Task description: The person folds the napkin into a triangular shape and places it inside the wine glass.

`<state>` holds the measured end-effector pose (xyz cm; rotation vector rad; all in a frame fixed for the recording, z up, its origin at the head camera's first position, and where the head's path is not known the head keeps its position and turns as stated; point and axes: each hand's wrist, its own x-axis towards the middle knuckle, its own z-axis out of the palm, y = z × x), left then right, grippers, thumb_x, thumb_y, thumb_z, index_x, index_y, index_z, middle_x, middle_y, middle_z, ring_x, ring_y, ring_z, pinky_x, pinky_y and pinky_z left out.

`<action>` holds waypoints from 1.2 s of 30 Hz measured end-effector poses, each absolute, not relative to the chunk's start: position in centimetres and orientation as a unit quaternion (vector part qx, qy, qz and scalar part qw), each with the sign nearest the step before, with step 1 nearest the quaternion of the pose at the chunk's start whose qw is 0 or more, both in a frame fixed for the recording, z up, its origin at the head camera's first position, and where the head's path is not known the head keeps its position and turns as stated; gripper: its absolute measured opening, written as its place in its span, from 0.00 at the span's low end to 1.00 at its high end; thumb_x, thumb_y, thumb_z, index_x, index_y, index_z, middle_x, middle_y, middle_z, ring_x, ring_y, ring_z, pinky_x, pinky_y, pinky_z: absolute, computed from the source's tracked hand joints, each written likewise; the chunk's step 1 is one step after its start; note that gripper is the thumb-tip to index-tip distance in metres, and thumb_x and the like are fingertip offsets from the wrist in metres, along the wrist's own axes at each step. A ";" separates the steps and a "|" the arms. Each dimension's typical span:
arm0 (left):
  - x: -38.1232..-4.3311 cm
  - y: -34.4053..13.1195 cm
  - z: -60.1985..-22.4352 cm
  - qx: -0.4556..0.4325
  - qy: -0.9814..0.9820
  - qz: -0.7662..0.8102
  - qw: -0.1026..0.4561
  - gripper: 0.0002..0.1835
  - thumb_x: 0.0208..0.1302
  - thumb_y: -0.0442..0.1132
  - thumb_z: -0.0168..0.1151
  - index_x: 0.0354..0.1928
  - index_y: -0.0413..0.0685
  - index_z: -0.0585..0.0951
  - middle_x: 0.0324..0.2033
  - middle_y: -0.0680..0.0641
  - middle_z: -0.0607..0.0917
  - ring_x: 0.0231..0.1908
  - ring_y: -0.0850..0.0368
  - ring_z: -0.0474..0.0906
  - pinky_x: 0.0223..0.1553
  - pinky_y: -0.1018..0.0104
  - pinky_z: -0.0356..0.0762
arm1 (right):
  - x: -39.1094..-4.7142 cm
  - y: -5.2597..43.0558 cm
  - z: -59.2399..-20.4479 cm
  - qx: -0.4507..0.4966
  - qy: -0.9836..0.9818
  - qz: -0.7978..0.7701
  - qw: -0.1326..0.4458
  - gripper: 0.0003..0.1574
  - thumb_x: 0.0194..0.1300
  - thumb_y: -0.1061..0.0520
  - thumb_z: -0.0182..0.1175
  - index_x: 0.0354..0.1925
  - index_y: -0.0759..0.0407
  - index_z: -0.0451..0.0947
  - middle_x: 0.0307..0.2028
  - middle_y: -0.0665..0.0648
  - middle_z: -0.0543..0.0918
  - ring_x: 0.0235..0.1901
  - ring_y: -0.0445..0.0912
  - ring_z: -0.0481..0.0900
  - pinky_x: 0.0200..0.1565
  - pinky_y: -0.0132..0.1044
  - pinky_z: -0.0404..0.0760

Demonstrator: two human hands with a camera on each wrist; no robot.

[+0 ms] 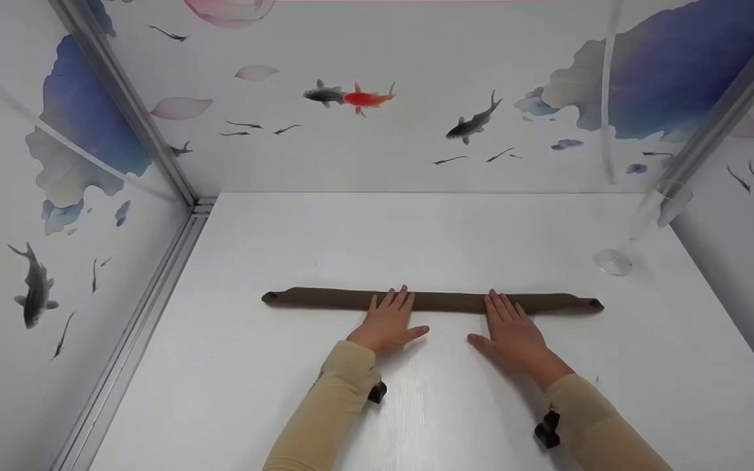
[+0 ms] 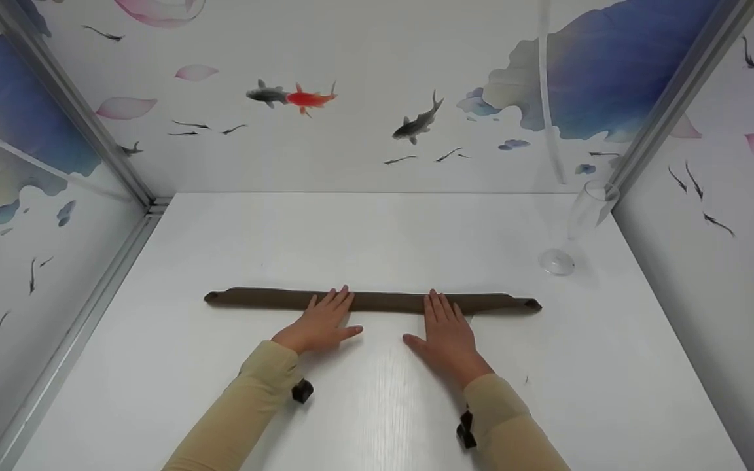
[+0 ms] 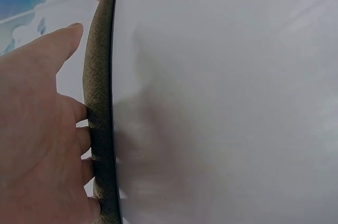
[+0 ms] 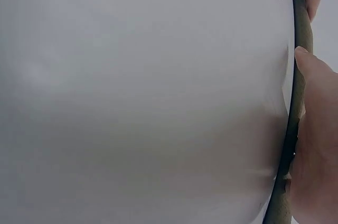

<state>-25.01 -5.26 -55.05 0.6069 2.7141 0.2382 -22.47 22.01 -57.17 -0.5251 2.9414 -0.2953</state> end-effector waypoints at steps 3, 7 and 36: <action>-25.0 -5.4 -55.0 0.216 0.956 0.092 0.175 0.45 0.70 0.69 0.39 0.77 0.46 0.49 0.76 0.45 0.46 0.74 0.46 0.40 0.70 0.42 0.41 | -22.5 22.5 -57.1 -0.169 0.978 -0.097 0.067 0.59 0.70 0.31 0.49 0.72 0.76 0.44 0.73 0.72 0.48 0.72 0.63 0.45 0.69 0.58 0.47; -25.0 -5.4 -55.0 0.216 0.956 0.094 0.176 0.45 0.70 0.69 0.39 0.77 0.46 0.48 0.76 0.45 0.46 0.74 0.46 0.40 0.70 0.42 0.41 | -22.3 23.2 -57.2 -0.165 0.980 -0.094 0.062 0.59 0.70 0.32 0.49 0.72 0.77 0.44 0.73 0.73 0.48 0.72 0.64 0.45 0.69 0.58 0.46; -25.0 -5.5 -55.1 0.215 0.955 0.102 0.176 0.44 0.70 0.68 0.40 0.77 0.47 0.48 0.76 0.46 0.45 0.74 0.47 0.39 0.70 0.42 0.41 | -21.6 30.4 -56.7 -0.135 0.978 -0.139 0.076 0.58 0.72 0.32 0.45 0.71 0.80 0.43 0.72 0.76 0.45 0.71 0.69 0.43 0.67 0.64 0.45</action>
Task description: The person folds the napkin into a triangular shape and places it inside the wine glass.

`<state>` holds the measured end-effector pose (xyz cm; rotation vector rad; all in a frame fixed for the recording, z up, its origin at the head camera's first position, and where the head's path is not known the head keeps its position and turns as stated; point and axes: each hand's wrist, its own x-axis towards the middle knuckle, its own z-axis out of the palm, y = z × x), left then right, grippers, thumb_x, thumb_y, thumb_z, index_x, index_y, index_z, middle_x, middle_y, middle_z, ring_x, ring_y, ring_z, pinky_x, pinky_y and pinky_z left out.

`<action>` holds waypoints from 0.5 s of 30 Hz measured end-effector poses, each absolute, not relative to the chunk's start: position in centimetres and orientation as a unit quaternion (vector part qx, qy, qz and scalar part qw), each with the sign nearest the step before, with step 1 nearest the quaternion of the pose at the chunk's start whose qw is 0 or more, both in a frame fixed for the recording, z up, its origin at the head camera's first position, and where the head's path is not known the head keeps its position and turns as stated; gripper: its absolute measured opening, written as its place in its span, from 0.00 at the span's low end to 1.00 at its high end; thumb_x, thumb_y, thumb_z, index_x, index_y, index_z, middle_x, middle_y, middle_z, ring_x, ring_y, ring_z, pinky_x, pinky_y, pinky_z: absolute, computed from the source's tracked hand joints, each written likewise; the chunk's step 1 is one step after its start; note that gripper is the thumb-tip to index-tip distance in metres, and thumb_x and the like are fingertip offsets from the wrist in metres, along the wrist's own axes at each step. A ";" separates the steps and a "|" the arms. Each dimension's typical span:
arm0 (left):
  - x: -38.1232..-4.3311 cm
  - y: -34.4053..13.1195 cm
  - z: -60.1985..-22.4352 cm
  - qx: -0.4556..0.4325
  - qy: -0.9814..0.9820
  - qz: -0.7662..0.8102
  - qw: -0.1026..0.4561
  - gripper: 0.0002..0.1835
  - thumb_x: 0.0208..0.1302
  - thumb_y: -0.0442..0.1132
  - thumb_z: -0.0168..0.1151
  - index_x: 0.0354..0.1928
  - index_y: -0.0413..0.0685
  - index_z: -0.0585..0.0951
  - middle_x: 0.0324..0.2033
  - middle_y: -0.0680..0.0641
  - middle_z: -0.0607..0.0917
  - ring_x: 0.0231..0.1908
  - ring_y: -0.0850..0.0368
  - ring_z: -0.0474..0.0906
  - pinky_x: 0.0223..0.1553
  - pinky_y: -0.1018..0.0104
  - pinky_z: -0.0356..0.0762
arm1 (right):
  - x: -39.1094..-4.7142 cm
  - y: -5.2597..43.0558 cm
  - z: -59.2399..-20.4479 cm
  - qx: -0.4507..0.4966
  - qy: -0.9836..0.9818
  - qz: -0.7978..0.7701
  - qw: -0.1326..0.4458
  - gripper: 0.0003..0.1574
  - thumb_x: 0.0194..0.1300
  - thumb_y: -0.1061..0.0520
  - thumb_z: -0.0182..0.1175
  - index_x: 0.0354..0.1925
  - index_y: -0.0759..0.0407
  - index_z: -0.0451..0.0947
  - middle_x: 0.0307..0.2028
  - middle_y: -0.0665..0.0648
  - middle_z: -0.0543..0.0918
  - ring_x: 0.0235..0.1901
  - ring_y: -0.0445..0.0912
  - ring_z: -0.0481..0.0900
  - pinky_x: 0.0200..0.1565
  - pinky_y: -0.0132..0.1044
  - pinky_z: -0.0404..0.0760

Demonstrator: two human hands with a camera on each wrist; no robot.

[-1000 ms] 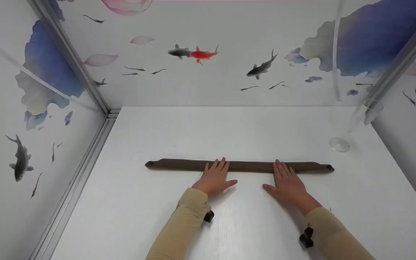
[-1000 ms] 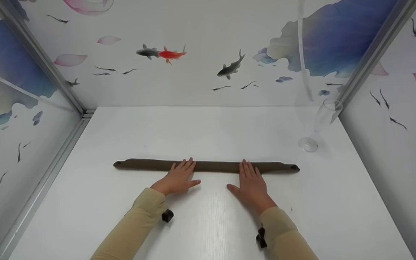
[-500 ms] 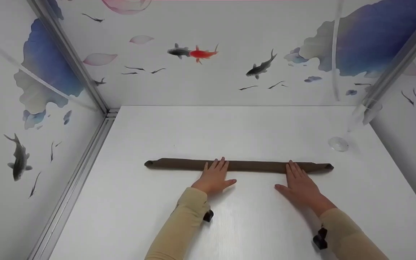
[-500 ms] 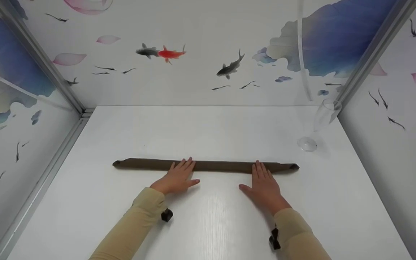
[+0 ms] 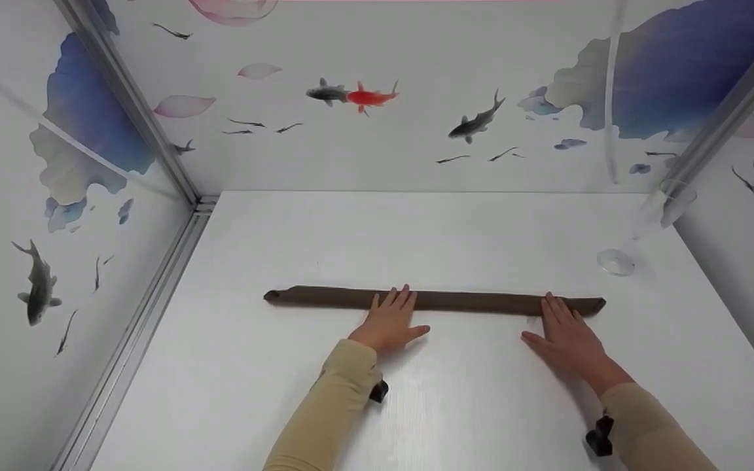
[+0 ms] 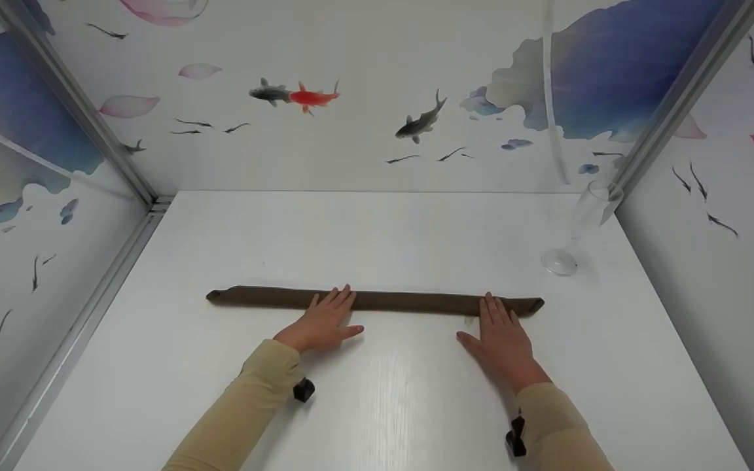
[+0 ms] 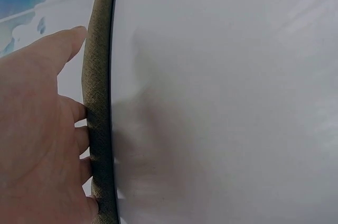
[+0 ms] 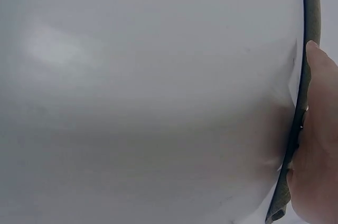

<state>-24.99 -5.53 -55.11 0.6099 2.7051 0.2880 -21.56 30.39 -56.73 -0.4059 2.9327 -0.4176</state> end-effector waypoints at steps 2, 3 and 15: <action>-25.0 -5.5 -55.2 0.216 0.956 0.097 0.175 0.44 0.70 0.68 0.40 0.77 0.47 0.48 0.76 0.46 0.45 0.74 0.47 0.39 0.70 0.43 0.41 | -21.4 30.5 -56.9 -0.128 0.980 -0.137 0.069 0.59 0.71 0.31 0.46 0.71 0.80 0.43 0.72 0.77 0.45 0.71 0.69 0.43 0.67 0.64 0.44; -25.1 -5.5 -55.3 0.217 0.956 0.095 0.174 0.44 0.70 0.68 0.40 0.77 0.47 0.48 0.76 0.46 0.45 0.74 0.47 0.39 0.70 0.43 0.41 | -21.3 30.5 -56.9 -0.125 0.981 -0.136 0.064 0.59 0.71 0.31 0.46 0.70 0.81 0.43 0.72 0.77 0.45 0.71 0.69 0.43 0.67 0.64 0.44; -24.9 -5.3 -55.2 0.214 0.959 0.079 0.167 0.45 0.70 0.67 0.44 0.77 0.47 0.47 0.76 0.45 0.46 0.74 0.47 0.41 0.70 0.42 0.42 | -21.7 27.1 -57.0 -0.098 0.989 -0.100 0.037 0.60 0.70 0.27 0.43 0.71 0.78 0.48 0.71 0.77 0.47 0.70 0.70 0.42 0.67 0.65 0.42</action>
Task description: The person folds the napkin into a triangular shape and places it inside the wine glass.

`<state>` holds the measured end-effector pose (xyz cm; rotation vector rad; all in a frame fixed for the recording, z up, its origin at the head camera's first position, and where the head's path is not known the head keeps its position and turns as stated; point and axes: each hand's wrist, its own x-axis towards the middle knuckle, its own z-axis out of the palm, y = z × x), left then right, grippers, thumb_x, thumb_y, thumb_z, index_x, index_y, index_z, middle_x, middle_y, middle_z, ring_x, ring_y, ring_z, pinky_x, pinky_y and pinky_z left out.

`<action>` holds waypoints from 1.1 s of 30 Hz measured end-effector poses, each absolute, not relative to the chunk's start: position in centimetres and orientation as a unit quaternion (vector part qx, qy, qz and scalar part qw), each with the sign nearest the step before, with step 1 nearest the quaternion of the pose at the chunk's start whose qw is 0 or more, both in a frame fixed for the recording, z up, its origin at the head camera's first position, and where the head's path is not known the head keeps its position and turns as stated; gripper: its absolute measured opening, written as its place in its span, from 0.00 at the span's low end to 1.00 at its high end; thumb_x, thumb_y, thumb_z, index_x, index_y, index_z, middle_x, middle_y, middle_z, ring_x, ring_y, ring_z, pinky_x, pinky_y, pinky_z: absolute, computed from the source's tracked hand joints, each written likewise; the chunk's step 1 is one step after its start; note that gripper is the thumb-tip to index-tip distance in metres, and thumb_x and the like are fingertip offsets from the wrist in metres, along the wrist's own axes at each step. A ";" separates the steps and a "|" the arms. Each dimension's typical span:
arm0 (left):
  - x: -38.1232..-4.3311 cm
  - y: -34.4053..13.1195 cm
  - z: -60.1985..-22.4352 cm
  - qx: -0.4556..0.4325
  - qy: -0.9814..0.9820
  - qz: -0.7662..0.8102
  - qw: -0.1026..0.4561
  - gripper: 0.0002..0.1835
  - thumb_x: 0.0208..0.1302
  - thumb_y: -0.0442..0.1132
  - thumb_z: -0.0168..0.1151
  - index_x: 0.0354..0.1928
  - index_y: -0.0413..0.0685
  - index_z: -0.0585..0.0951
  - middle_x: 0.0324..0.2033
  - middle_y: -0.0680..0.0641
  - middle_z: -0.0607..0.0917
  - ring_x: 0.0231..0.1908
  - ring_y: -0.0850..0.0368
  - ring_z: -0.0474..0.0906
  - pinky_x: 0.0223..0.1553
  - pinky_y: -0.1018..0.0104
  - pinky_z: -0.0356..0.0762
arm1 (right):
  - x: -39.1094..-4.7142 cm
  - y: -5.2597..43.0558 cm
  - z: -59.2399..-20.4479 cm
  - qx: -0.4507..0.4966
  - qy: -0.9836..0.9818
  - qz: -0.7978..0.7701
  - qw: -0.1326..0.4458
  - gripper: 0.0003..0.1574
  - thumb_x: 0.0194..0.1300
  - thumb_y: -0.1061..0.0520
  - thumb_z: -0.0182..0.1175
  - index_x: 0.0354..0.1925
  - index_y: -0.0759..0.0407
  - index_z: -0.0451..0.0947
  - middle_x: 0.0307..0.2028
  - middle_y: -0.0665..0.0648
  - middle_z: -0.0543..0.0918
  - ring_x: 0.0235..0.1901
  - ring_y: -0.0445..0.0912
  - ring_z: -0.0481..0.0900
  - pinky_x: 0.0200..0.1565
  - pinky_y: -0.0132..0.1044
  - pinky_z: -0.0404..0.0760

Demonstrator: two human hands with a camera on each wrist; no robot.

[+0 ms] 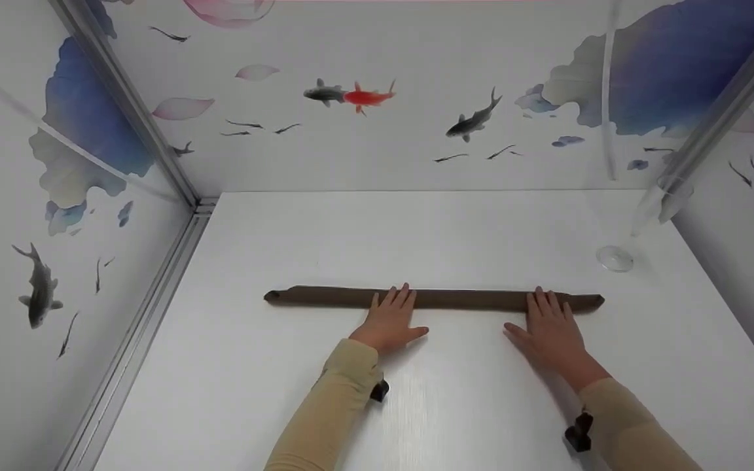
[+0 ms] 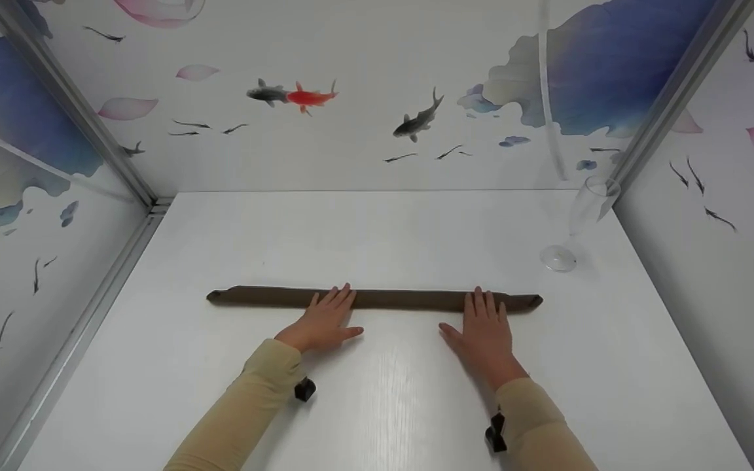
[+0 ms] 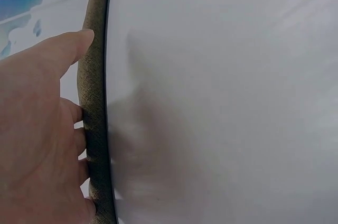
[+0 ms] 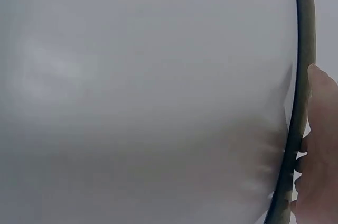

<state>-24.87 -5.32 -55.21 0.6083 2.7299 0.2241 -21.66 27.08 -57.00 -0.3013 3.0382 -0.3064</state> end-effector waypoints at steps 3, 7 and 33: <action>-24.8 -5.4 -55.2 0.215 0.959 0.078 0.166 0.45 0.70 0.67 0.44 0.77 0.47 0.47 0.76 0.45 0.46 0.74 0.47 0.41 0.70 0.42 0.42 | -21.8 25.2 -56.9 -0.107 0.989 -0.098 0.033 0.59 0.69 0.27 0.45 0.71 0.76 0.50 0.72 0.75 0.49 0.71 0.68 0.43 0.67 0.64 0.43; -24.8 -5.4 -55.4 0.218 0.960 0.076 0.161 0.46 0.69 0.68 0.45 0.77 0.47 0.48 0.76 0.45 0.46 0.74 0.47 0.41 0.70 0.42 0.42 | -22.3 22.7 -57.0 -0.112 0.988 -0.101 0.044 0.58 0.68 0.28 0.47 0.72 0.72 0.50 0.73 0.72 0.49 0.72 0.66 0.44 0.67 0.63 0.43; -24.6 -5.5 -55.3 0.221 0.962 0.057 0.150 0.47 0.67 0.65 0.51 0.77 0.48 0.48 0.76 0.46 0.46 0.74 0.47 0.41 0.70 0.42 0.43 | -23.3 13.7 -56.9 -0.245 0.962 -0.097 0.071 0.52 0.69 0.26 0.43 0.76 0.57 0.52 0.76 0.57 0.49 0.74 0.55 0.43 0.68 0.64 0.42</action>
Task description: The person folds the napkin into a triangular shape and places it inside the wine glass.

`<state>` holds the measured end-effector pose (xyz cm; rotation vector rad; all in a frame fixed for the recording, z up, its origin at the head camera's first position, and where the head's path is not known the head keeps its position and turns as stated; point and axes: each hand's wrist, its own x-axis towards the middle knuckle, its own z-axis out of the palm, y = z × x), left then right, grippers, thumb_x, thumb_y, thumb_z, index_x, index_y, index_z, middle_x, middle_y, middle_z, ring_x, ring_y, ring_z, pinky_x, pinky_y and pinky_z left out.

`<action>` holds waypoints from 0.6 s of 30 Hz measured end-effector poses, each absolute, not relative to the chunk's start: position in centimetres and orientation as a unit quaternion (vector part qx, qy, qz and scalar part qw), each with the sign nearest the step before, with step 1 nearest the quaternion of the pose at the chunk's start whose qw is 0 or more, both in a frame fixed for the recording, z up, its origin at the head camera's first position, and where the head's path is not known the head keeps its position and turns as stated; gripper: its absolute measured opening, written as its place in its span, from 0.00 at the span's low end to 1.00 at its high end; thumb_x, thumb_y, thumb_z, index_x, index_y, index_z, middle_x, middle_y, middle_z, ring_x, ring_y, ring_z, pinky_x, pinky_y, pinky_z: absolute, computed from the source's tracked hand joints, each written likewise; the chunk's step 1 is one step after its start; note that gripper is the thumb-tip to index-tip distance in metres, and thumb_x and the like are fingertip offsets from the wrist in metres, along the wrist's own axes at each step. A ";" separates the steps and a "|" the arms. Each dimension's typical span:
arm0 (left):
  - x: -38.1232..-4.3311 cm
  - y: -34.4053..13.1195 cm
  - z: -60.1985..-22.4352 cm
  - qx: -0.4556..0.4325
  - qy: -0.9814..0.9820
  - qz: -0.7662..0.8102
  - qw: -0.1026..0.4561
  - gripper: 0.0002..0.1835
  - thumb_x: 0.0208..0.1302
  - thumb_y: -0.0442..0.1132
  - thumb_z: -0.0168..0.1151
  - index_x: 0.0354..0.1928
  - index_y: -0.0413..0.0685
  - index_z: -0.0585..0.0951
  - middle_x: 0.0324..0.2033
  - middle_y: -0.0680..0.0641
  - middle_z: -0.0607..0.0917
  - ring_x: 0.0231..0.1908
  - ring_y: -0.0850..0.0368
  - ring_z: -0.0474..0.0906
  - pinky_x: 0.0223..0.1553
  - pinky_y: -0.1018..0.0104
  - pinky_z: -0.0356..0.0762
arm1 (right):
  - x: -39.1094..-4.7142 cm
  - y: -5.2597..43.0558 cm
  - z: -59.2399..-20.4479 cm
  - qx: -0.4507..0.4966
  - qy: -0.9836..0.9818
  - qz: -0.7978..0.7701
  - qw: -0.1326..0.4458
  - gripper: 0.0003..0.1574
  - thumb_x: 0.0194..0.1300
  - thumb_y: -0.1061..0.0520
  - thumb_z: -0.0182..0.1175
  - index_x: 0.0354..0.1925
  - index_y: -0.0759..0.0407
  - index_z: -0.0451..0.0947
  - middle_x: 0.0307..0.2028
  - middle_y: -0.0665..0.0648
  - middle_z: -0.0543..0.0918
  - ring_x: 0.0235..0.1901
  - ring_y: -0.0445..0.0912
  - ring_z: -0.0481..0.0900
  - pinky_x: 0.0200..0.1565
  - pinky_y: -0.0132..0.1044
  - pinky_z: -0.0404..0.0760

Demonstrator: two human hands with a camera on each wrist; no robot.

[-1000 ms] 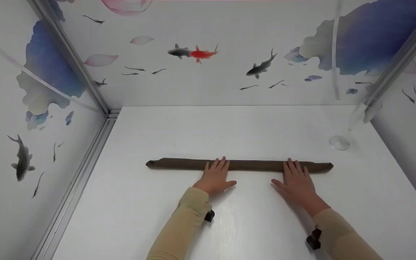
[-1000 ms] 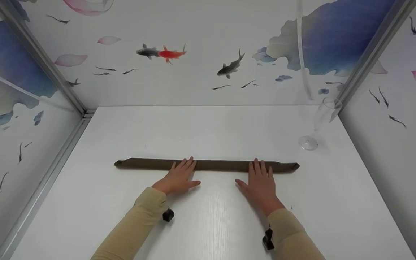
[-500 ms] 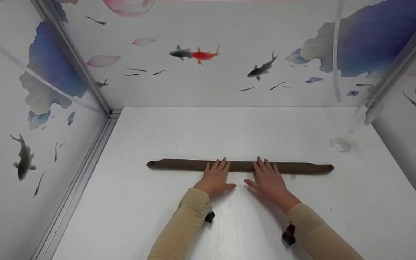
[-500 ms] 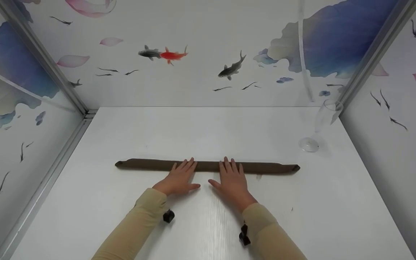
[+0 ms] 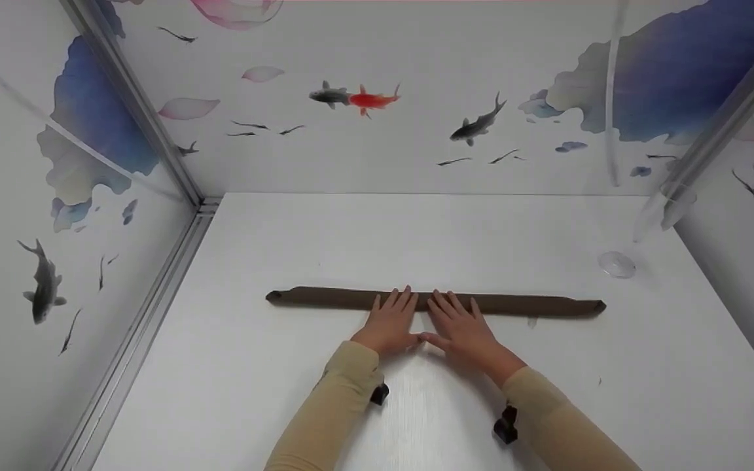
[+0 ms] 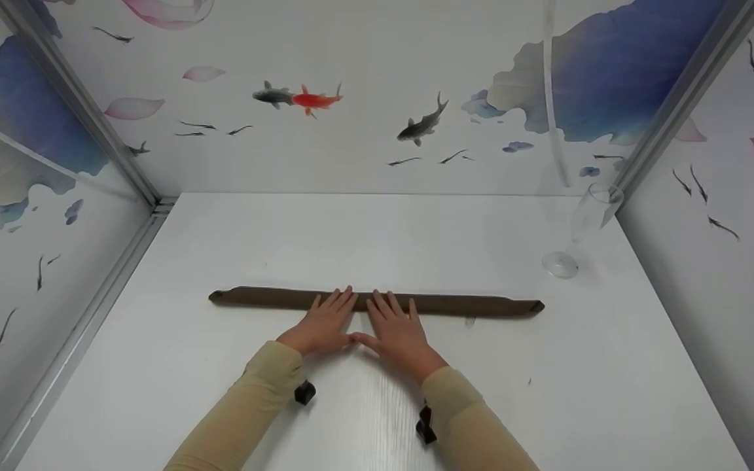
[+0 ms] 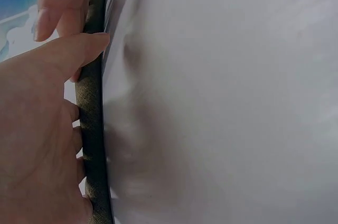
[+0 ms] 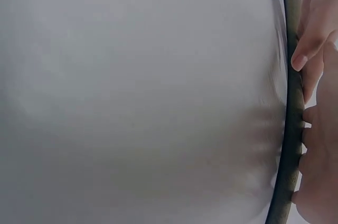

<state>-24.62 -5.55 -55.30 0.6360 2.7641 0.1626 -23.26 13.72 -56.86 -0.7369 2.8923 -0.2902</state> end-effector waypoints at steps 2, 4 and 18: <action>-24.5 -5.6 -55.4 0.225 0.962 0.053 0.148 0.47 0.68 0.65 0.51 0.77 0.48 0.48 0.76 0.46 0.46 0.74 0.47 0.41 0.70 0.43 0.43 | -23.3 13.8 -56.8 -0.246 0.962 -0.093 0.078 0.52 0.69 0.27 0.44 0.76 0.57 0.52 0.76 0.57 0.49 0.74 0.56 0.43 0.67 0.64 0.42; -24.5 -5.7 -55.3 0.231 0.961 0.050 0.146 0.46 0.68 0.65 0.50 0.77 0.47 0.48 0.76 0.46 0.45 0.74 0.46 0.41 0.70 0.43 0.43 | -23.3 13.9 -56.7 -0.247 0.961 -0.091 0.082 0.52 0.69 0.27 0.44 0.76 0.57 0.52 0.76 0.57 0.49 0.74 0.56 0.44 0.67 0.64 0.43; -24.8 -8.5 -55.5 0.245 0.955 0.044 0.162 0.46 0.69 0.68 0.43 0.78 0.49 0.45 0.76 0.50 0.43 0.74 0.51 0.37 0.71 0.51 0.42 | -23.3 14.0 -56.2 -0.246 0.959 -0.094 0.101 0.51 0.70 0.27 0.42 0.76 0.57 0.51 0.76 0.57 0.49 0.74 0.55 0.44 0.68 0.63 0.43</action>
